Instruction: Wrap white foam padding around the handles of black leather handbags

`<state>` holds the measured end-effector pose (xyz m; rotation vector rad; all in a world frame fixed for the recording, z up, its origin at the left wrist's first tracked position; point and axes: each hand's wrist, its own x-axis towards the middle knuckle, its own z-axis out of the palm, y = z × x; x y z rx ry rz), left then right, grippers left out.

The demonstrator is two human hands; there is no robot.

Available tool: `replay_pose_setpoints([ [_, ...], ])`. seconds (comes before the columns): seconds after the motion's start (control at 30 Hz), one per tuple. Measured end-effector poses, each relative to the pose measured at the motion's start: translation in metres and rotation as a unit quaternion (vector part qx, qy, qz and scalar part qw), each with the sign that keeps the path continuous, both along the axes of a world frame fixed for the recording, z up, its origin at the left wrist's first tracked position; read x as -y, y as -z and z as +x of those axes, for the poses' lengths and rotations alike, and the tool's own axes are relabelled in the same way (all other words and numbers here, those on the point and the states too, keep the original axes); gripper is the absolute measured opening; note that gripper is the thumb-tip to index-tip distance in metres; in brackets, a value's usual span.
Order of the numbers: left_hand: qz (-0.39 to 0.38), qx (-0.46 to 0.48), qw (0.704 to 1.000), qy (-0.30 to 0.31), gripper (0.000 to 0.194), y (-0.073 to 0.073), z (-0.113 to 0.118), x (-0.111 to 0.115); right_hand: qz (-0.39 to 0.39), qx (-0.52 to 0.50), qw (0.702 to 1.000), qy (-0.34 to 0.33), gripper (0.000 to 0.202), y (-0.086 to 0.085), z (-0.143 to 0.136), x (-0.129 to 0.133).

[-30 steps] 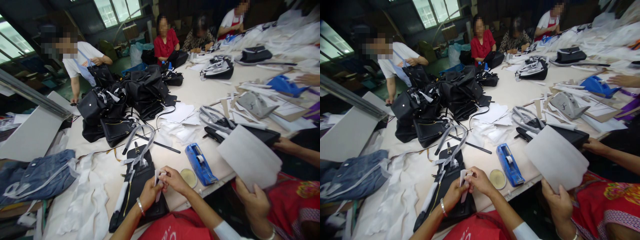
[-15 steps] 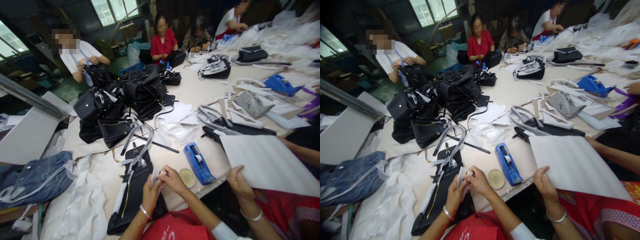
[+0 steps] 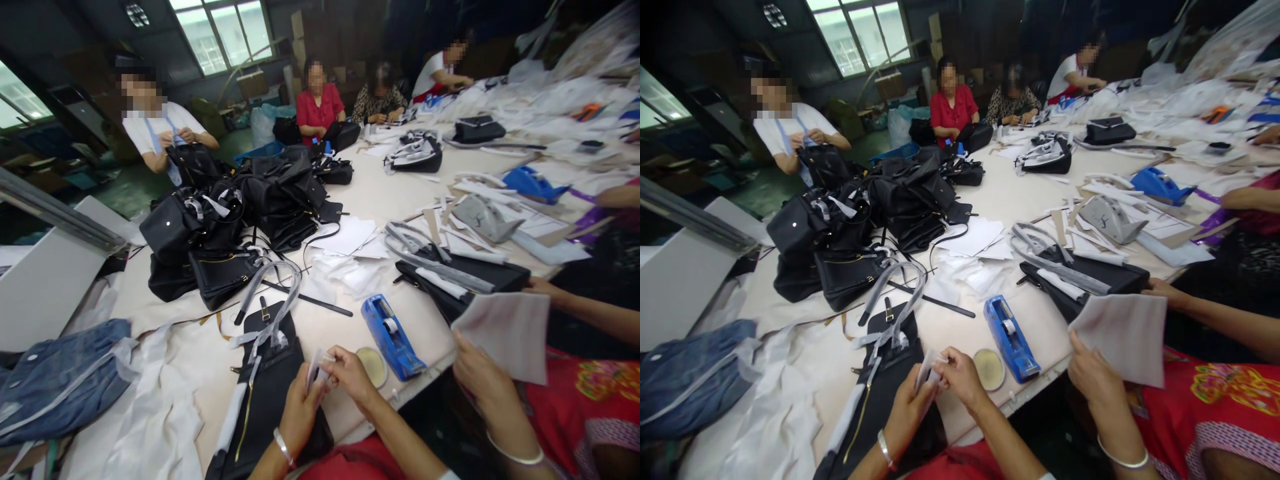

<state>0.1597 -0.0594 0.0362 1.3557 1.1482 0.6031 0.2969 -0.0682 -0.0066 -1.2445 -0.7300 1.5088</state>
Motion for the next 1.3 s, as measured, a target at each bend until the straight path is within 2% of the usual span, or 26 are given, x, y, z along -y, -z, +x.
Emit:
replay_pose_setpoints([
  [0.07,0.045,-0.028,0.998,-0.03,0.024,0.002,0.003,0.004,0.001,0.054,0.998,0.029,0.023,-0.001,-0.004,-0.001],
  [0.17,0.061,-0.03,0.995,-0.075,0.023,0.006,0.004,0.004,0.005,0.087,0.995,0.057,0.022,-0.005,-0.011,-0.002],
  [0.3,0.035,0.013,0.995,-0.096,0.024,0.011,0.0,-0.001,0.003,-0.045,0.997,0.062,0.029,-0.007,-0.017,0.006],
  [0.37,0.013,0.03,0.994,-0.103,0.024,0.013,-0.002,-0.002,0.007,-0.067,0.996,0.065,0.031,-0.005,-0.018,0.011],
  [0.47,-0.005,0.039,0.993,-0.107,0.023,0.016,-0.005,-0.002,0.007,-0.013,0.997,0.07,0.026,-0.005,-0.02,0.016],
  [0.67,-0.04,0.065,0.993,-0.089,0.024,0.016,-0.005,-0.001,0.005,0.067,0.995,0.078,0.028,-0.013,-0.021,0.017],
  [0.77,-0.054,0.075,0.991,-0.097,0.027,0.017,-0.003,0.001,-0.007,0.102,0.991,0.08,0.031,-0.012,-0.02,0.019],
  [1.07,0.07,-0.017,0.991,-0.109,0.018,0.014,0.007,0.003,0.005,0.143,0.984,0.107,0.033,-0.002,-0.018,0.015],
  [1.2,0.053,0.005,0.991,-0.121,0.027,0.015,0.009,-0.001,-0.004,0.154,0.981,0.115,0.034,0.0,-0.016,0.014],
  [1.3,0.033,0.005,0.992,-0.118,0.021,0.017,0.01,-0.004,-0.016,0.135,0.984,0.119,0.034,0.001,-0.017,0.013],
])
